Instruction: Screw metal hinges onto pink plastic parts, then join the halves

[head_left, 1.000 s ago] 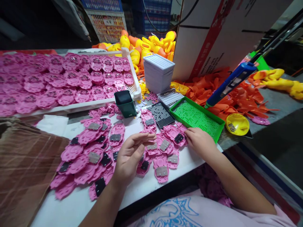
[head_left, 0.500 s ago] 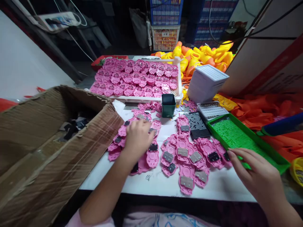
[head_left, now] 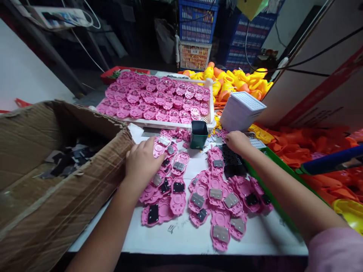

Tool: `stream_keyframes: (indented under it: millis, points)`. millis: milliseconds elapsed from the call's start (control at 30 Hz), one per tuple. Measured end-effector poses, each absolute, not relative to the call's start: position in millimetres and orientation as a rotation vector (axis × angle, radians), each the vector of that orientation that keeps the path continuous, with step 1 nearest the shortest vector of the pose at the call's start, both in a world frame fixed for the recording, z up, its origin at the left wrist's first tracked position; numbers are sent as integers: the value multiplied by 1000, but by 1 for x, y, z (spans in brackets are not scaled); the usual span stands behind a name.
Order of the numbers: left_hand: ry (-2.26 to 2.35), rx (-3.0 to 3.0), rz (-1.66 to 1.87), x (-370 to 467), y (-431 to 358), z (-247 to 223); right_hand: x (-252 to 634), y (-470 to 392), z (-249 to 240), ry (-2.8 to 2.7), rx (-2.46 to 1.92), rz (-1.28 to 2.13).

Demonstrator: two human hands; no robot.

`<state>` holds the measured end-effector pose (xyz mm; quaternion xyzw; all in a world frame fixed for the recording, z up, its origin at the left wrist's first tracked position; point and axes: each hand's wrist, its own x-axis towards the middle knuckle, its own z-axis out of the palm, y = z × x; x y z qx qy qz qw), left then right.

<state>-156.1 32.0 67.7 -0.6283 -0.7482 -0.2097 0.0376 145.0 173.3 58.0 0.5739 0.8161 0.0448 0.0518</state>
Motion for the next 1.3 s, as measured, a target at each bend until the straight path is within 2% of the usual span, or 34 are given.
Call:
stream_keyframes:
  millis: [200, 433, 667, 800, 967, 1033, 1100, 1200, 1300]
  points:
    - [-2252, -1818, -1211, -155, 24, 72, 129, 201, 36, 2317, 1750, 183]
    - [-2152, -1716, -1429, -152, 16, 71, 125, 207, 33, 2341, 1762, 26]
    - [-2041, -1801, -1718, -130, 12, 69, 138, 203, 55, 2651, 1880, -335]
    - [-1973, -1953, -2017, -107, 11, 70, 147, 166, 79, 2904, 2028, -707]
    - [-1858, -2246, -2374, -73, 8, 73, 151, 86, 91, 3141, 1980, -1353]
    - [-1790, -2372, -2524, -65, 5, 70, 151, 61, 89, 3068, 1942, -2094]
    - [-1751, -2449, -2685, -61, 0, 65, 151, 44, 85, 2866, 1944, -2578]
    - [-1743, -2450, -3005, -61, -8, 59, 151, 33, 78, 2680, 1982, -2734]
    - [-1643, -2304, -3577, -59, -14, 59, 152, 31, 69, 2696, 1918, -2751]
